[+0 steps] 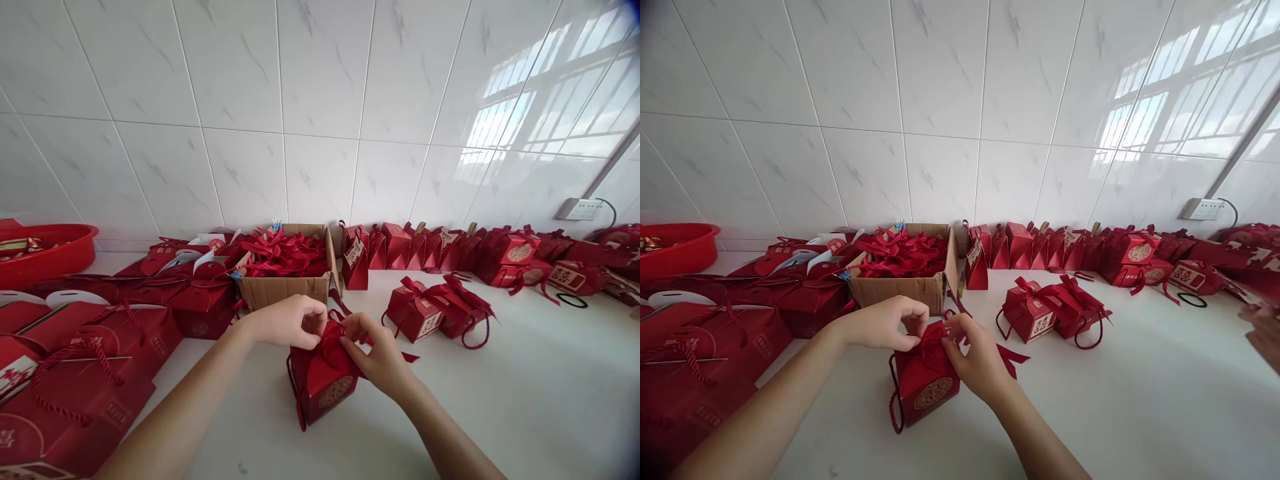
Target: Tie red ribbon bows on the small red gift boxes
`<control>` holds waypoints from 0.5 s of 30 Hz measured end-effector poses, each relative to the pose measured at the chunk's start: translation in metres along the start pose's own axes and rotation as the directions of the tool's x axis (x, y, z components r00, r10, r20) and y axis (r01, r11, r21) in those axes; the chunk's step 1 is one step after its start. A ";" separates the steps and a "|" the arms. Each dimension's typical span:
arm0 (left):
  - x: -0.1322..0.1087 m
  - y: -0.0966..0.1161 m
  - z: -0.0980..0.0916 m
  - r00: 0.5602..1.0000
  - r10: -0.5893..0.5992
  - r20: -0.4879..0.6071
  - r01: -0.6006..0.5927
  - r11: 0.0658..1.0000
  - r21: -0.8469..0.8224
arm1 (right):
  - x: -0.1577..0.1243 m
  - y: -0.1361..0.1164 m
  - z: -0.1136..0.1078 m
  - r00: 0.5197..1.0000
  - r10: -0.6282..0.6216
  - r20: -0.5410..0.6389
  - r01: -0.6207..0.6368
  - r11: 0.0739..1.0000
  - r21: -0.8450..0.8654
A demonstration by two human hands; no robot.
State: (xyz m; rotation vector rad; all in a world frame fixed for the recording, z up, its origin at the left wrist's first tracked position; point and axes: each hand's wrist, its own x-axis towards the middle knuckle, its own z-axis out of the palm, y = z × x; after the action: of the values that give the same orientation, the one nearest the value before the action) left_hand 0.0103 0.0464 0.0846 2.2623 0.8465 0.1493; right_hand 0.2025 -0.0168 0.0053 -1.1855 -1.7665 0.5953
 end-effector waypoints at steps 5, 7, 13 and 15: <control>-0.005 0.005 0.002 1.000 0.008 -0.013 -0.007 0.998 0.067 | -0.001 -0.010 -0.008 0.990 -0.108 0.087 0.110 0.994 -0.016; -0.006 0.005 0.001 1.000 0.014 -0.007 -0.013 0.997 0.079 | 0.003 -0.012 -0.012 0.986 -0.061 0.152 0.066 0.997 -0.026; -0.008 0.005 0.001 1.000 -0.006 -0.020 0.008 0.995 0.095 | 0.027 -0.017 -0.027 0.941 0.165 0.297 -0.107 0.974 -0.201; -0.009 0.006 0.002 1.000 -0.009 -0.022 0.011 0.996 0.089 | 0.035 -0.025 -0.035 0.927 0.175 0.331 -0.077 0.954 -0.289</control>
State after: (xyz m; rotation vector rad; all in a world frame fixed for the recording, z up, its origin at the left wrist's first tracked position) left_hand 0.0075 0.0364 0.0880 2.3434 0.8914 0.1338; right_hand 0.2165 0.0007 0.0561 -1.4610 -2.1393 0.6929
